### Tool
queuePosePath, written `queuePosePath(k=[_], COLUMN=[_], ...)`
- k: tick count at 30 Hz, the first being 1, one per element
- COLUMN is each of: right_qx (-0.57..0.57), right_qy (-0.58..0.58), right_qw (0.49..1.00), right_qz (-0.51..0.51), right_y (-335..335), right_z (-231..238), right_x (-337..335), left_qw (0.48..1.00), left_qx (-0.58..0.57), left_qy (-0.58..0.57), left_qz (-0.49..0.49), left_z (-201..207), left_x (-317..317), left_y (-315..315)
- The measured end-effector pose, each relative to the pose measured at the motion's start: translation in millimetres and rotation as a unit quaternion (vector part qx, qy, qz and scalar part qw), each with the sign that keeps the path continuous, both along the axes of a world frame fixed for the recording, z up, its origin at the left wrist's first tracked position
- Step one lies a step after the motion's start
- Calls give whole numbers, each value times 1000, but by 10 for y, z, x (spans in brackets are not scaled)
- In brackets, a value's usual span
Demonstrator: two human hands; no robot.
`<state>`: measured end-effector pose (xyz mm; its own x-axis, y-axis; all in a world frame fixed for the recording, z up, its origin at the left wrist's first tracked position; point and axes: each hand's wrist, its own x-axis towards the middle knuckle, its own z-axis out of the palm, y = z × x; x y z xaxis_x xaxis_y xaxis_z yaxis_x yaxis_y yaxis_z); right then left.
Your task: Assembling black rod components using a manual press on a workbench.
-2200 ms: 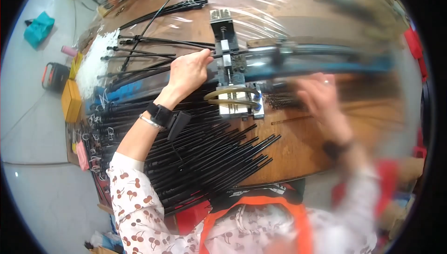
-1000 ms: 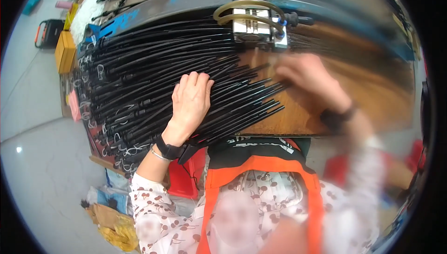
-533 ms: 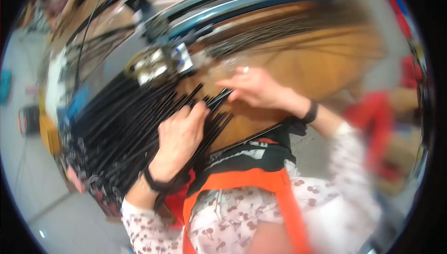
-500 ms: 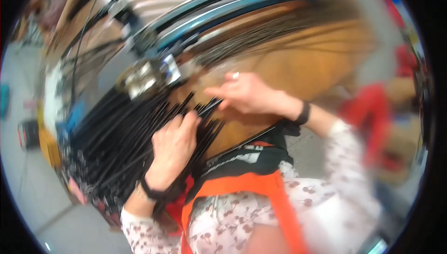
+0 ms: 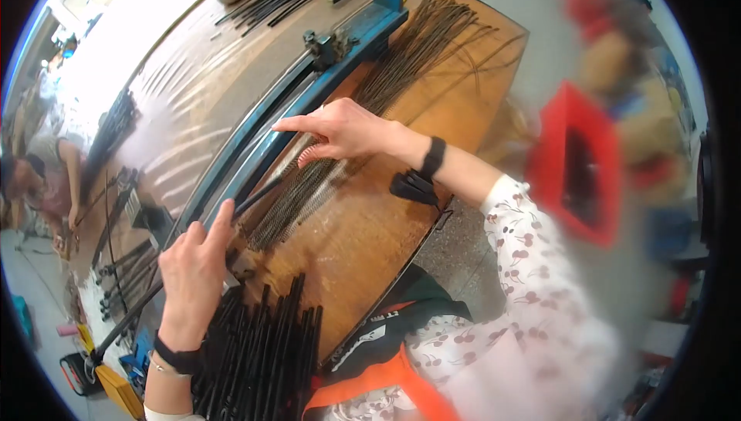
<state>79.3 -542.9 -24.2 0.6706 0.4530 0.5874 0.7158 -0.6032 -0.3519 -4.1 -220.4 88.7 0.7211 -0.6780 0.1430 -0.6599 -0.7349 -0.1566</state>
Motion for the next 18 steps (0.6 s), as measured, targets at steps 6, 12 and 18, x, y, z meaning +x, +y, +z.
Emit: queuePosePath(k=[6,12,18], right_qx=[27,55,49], right_qy=[-50,-89,-51], right_qw=[997,992,987], right_qz=[61,-65,-145], right_y=[113,-322,-646], right_z=[30,-266,-235], right_x=[161,374,319], left_qw=[998,996,999], left_qx=[-4,-54,-46], left_qy=[44,56,27], left_qz=[-38,32,5], left_z=[-100,-172,-169], left_x=[278,324,338], left_y=[-162,-105,-242])
